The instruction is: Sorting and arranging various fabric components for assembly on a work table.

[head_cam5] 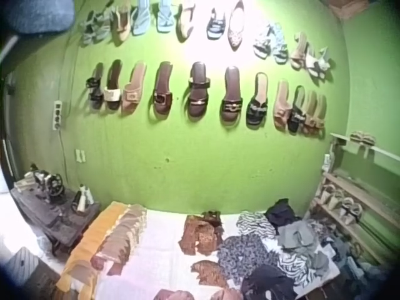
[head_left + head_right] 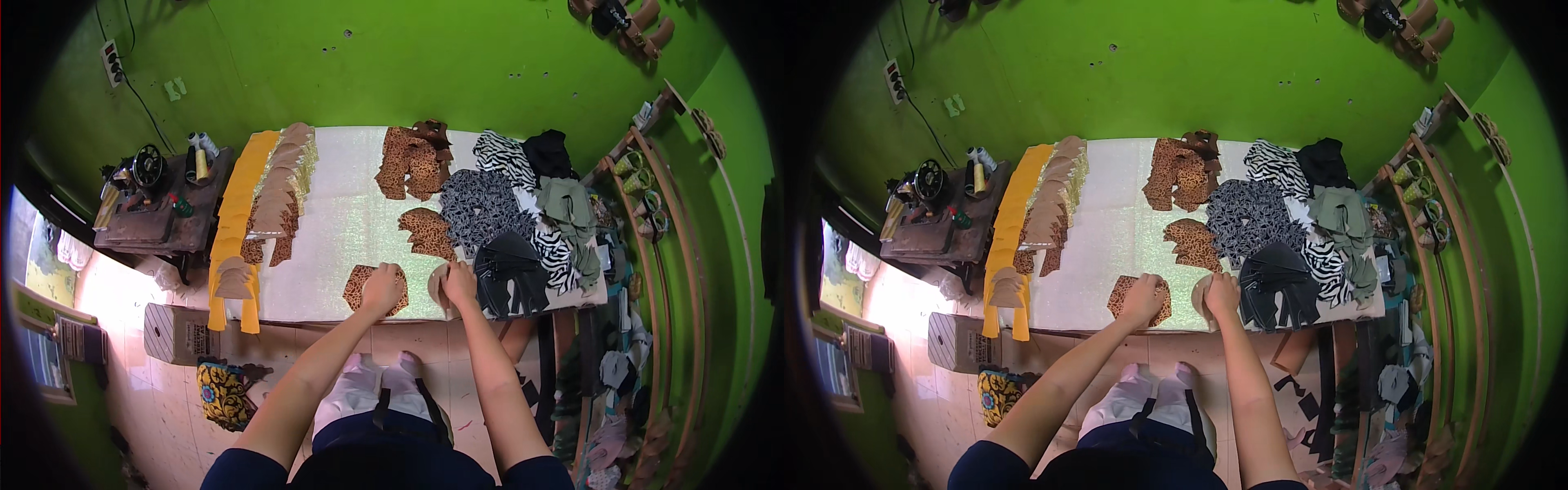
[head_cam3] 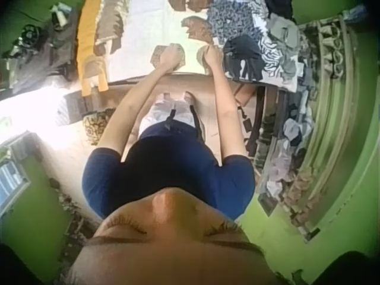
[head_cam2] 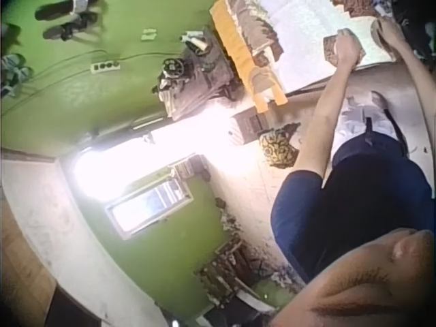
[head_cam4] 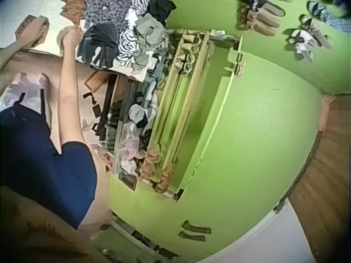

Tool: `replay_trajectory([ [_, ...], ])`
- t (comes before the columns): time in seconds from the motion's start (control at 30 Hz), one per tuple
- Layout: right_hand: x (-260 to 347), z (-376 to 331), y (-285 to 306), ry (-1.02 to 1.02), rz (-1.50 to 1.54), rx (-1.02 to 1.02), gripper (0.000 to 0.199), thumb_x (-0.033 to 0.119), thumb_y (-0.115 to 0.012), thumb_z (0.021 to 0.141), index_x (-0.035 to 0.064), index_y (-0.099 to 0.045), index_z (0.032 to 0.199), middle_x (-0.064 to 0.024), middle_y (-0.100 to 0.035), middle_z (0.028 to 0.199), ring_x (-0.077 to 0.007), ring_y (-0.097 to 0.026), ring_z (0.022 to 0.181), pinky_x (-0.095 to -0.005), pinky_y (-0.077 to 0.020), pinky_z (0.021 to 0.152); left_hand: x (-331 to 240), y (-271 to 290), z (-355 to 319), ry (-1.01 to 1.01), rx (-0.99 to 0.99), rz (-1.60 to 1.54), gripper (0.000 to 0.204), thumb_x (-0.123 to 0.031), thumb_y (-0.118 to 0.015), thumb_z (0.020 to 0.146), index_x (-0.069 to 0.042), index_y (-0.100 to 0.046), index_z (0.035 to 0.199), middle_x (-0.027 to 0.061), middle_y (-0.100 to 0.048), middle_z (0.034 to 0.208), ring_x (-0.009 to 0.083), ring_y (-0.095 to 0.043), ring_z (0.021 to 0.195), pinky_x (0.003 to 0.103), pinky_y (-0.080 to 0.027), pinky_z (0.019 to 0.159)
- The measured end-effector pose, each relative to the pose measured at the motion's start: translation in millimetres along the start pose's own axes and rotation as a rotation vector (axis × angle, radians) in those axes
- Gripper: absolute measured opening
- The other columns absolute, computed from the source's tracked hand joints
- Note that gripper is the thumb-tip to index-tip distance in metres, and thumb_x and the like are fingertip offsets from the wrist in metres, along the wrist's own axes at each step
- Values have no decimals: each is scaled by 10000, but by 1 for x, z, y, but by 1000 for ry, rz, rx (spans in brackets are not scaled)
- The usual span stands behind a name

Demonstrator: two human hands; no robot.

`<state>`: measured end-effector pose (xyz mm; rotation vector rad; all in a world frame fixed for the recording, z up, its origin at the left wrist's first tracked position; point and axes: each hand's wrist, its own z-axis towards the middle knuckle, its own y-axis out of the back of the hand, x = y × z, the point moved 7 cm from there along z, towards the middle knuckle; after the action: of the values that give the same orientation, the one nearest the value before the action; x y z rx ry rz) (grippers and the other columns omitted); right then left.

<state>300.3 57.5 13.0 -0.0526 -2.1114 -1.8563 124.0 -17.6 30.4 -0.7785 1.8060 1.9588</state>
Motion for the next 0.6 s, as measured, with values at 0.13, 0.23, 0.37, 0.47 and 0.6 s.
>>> replay_trajectory([
  [0.13, -11, 9, -1, 68, 122, -1, 171, 202, -610, 747, 48, -607, 822, -131, -564, 892, -301, -520, 905, -378, -427, 782, -25, -39, 1, 34, 143, -117, 332, -213, -569, 775, -34, -507, 1047, 185, -507, 1012, 327, -525, 949, 396, -451, 805],
  [0.23, -3, 10, -6, 221, 319, 65, 148, 188, -617, 741, 40, -614, 746, -150, -565, 856, -311, -536, 847, -379, -433, 755, -28, -58, 4, 151, 213, -81, 456, -264, -600, 750, -1, -490, 1106, 210, -498, 1047, 342, -515, 997, 380, -431, 852],
  [0.37, -5, 3, -3, 287, 405, 63, 133, 119, -592, 745, 29, -574, 841, -152, -546, 865, -324, -529, 849, -378, -429, 760, -40, -66, 9, 184, 203, -26, 543, -269, -623, 732, 25, -437, 1149, 219, -479, 1085, 358, -516, 990, 392, -441, 845],
  [0.47, -13, -12, 2, 350, 336, -7, 171, 71, -573, 736, 33, -548, 901, -155, -525, 895, -327, -518, 877, -380, -427, 770, -49, -73, 14, 248, 250, -25, 543, -263, -636, 719, 21, -441, 1139, 213, -472, 1100, 356, -513, 998, 399, -448, 837],
  [0.6, -11, -21, -3, 411, 298, 40, 182, 22, -546, 721, 27, -551, 903, -169, -502, 940, -333, -499, 921, -386, -424, 793, -29, -90, 20, 365, 148, -167, 389, -224, -632, 721, 6, -527, 1016, 204, -581, 919, 328, -575, 881, 388, -460, 766],
])
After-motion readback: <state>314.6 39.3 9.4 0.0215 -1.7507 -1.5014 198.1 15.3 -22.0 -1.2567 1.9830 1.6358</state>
